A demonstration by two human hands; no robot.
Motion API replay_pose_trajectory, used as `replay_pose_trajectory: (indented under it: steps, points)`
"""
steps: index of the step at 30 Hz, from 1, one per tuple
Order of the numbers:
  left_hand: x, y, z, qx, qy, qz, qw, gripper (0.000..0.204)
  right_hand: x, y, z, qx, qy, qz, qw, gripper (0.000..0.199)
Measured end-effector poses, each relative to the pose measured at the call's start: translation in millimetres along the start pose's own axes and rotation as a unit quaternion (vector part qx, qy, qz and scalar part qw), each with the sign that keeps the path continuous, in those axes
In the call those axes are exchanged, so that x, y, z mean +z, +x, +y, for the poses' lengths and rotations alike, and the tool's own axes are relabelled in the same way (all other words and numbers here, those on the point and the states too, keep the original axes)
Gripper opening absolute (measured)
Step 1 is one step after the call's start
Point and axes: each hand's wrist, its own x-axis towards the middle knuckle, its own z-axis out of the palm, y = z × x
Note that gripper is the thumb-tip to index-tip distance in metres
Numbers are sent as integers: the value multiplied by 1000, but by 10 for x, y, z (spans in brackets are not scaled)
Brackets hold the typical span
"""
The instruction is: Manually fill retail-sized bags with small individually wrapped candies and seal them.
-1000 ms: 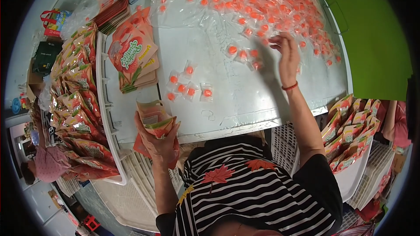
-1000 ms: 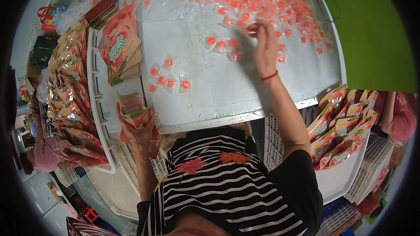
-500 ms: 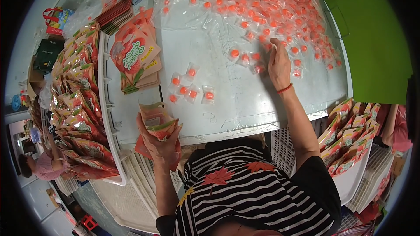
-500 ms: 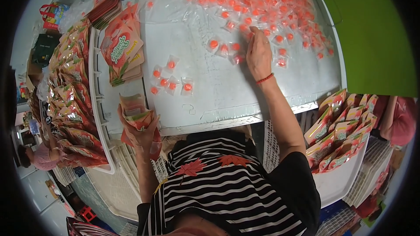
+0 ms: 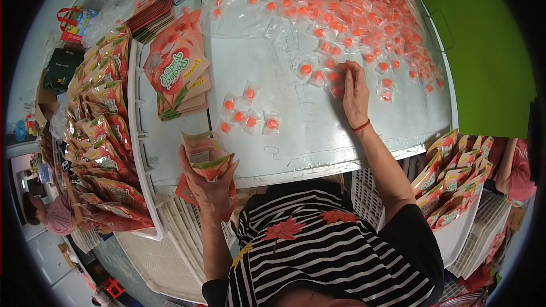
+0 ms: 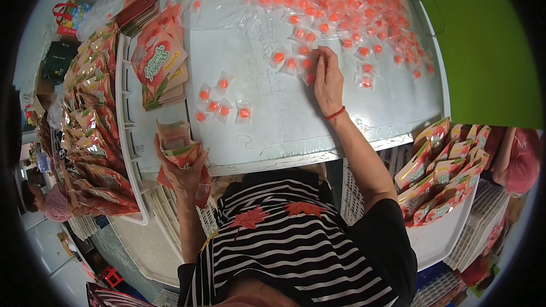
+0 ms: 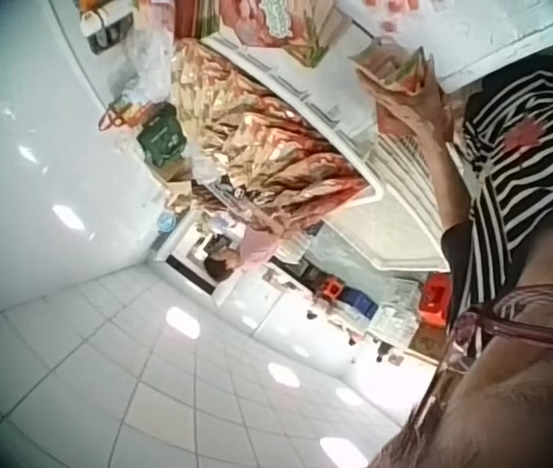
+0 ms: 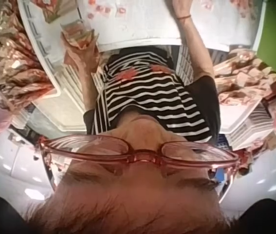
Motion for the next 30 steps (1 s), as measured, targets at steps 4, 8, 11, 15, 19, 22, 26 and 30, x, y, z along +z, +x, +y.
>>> replay_pose_trajectory:
  steps: [4,8,11,15,19,22,26,30]
  points:
    - [9,-23,17,-7,-17,-12,1000,112,129,31,-101,75,-6,-18,997,26]
    - [-19,-48,29,18,6,4,1000,109,232,232,-18,-15,-50,-36,998,33]
    - [-21,-29,37,26,15,9,1000,109,241,469,122,-48,-111,-25,992,41]
    - [-30,-48,6,26,22,10,999,109,233,539,-32,-52,-80,-143,985,48]
    - [-41,-21,-13,5,-5,5,1000,112,158,518,-5,130,396,-99,904,47]
    - [-33,-40,-64,-7,-10,2,1000,111,-114,512,48,186,528,-26,828,44]
    - [-10,-14,-55,19,14,3,1000,108,-82,331,80,82,289,-65,952,49]
    - [16,14,58,17,-5,-2,1000,109,170,215,-65,-183,-134,-152,962,62]
